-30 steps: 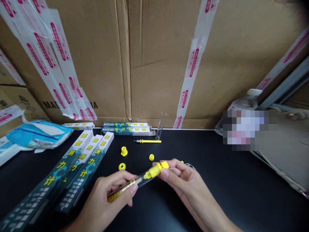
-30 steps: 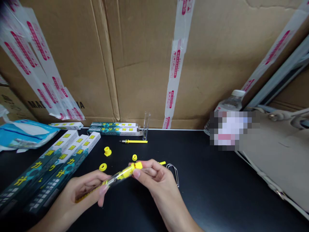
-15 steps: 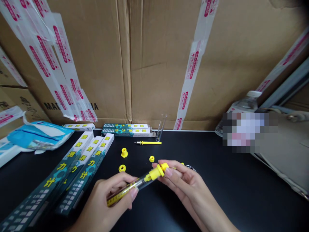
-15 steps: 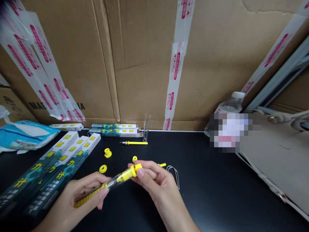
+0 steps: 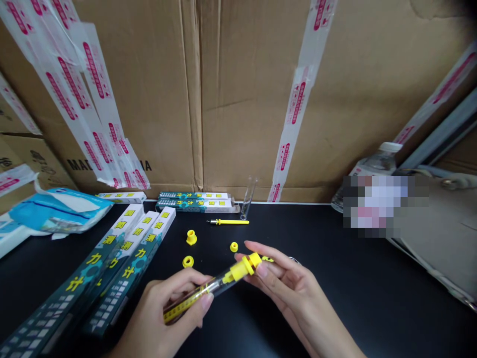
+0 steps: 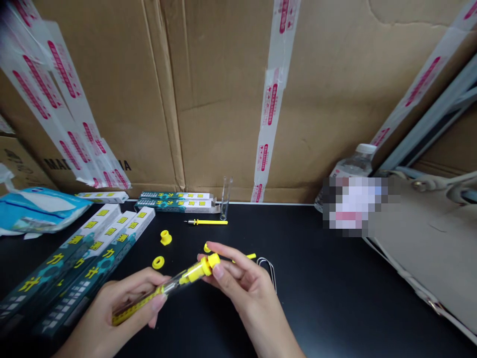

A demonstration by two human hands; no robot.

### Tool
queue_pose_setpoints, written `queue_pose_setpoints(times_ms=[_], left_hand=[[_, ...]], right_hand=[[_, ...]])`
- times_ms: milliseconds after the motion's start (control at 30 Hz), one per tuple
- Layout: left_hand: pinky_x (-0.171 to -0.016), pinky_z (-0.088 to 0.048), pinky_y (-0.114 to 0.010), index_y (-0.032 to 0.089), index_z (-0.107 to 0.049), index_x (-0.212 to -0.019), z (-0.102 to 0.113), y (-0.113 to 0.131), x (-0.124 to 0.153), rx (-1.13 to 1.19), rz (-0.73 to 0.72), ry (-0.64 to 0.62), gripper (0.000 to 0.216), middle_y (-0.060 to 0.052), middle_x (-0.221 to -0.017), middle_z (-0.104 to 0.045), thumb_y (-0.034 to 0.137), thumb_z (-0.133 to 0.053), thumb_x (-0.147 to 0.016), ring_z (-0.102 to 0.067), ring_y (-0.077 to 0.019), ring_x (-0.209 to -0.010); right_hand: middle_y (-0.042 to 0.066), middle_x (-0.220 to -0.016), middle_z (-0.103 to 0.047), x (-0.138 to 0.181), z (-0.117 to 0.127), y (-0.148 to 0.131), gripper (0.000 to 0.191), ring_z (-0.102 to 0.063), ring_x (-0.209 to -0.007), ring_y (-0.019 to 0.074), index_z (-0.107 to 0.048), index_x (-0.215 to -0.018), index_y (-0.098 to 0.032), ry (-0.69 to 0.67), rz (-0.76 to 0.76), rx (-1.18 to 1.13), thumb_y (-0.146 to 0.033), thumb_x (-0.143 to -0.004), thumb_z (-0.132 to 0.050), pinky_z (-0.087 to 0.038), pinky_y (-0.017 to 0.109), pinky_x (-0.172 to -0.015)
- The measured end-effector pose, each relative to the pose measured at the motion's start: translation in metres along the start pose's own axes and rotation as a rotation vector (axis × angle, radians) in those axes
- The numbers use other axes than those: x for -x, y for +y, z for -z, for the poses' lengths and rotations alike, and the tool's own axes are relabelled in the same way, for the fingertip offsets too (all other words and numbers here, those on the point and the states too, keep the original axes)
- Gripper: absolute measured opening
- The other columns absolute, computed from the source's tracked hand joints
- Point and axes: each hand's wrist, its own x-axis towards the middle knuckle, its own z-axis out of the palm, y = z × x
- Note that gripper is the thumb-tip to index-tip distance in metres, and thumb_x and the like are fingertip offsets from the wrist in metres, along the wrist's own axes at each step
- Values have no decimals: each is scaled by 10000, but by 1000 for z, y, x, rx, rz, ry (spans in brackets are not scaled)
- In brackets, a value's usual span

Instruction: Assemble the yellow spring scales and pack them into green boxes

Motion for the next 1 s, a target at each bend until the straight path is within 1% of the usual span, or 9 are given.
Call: queue_pose_setpoints(times_ms=[100, 233, 400, 533, 633, 733, 867, 933, 1000], left_hand=[[-549, -411, -196, 201, -709, -886, 1, -3, -1, -6, -2, -3, 246, 28, -563, -617, 409, -582, -852, -572, -130, -544], [-550, -436, -195, 201, -709, -896, 2, -7, -2, 15, -14, -37, 232, 28, -566, -632, 401, -598, -854, -593, -136, -547], [-552, -426, -197, 205, -712, -879, -1, -3, -1, 22, 1, 5, 232, 34, -562, -629, 403, -595, -848, -589, -130, -541], [-554, -436, -192, 208, -713, -883, -1, -2, -1, 14, 2, -1, 229, 35, -564, -629, 403, -600, -846, -598, -129, -544], [-552, -450, -187, 207, -710, -897, 1, -8, -3, 16, -12, -39, 231, 31, -574, -634, 404, -595, -859, -605, -131, -548], [-546, -460, -186, 203, -712, -904, 2, -11, -4, 25, -37, -81, 225, 27, -571, -638, 395, -604, -861, -607, -135, -543], [-549, -450, -189, 203, -721, -892, 1, -5, -3, 33, -11, -25, 226, 31, -562, -629, 393, -605, -856, -599, -132, -542], [-550, -439, -187, 206, -723, -890, 0, -2, -2, 28, -1, -17, 226, 34, -561, -624, 392, -601, -854, -594, -128, -543], [-555, -434, -186, 206, -720, -885, 0, -1, -2, 24, -1, -26, 224, 34, -564, -625, 390, -595, -857, -595, -126, -547]], right_hand=[[55, -997, -781, -1, 0, 0, 388, -708, -998, 215, -715, -1170, -251, 9, -15, -9, -393, -815, -776, -506, 376, -1006], [66, -1033, -770, -1, 1, 1, 322, -702, -998, 213, -757, -1037, -213, 26, -25, 8, -393, -775, -809, -513, 349, -991], [62, -1027, -765, -1, 0, 3, 369, -688, -1028, 211, -732, -996, -202, 55, -48, 8, -341, -687, -881, -484, 337, -1013], [36, -924, -770, -1, -2, 3, 293, -700, -1003, 202, -674, -811, -202, 68, -63, -57, -313, -660, -900, -482, 329, -999], [16, -836, -764, -1, -3, 3, 338, -707, -1000, 203, -597, -711, -208, 80, -72, -128, -282, -631, -917, -482, 336, -1000], [20, -845, -770, -2, -3, 3, 330, -716, -964, 193, -625, -771, -209, 81, -76, -136, -280, -632, -916, -484, 333, -994], [36, -913, -778, -3, 0, 4, 508, -719, -955, 194, -691, -1070, -221, 73, -87, -108, -283, -621, -921, -487, 336, -989], [56, -967, -774, -3, 1, 5, 449, -711, -975, 195, -720, -1027, -198, 62, -84, -76, -299, -634, -912, -485, 324, -993], [49, -956, -772, -3, 1, 5, 331, -711, -962, 184, -718, -884, -192, 56, -84, -90, -294, -636, -912, -488, 311, -984]])
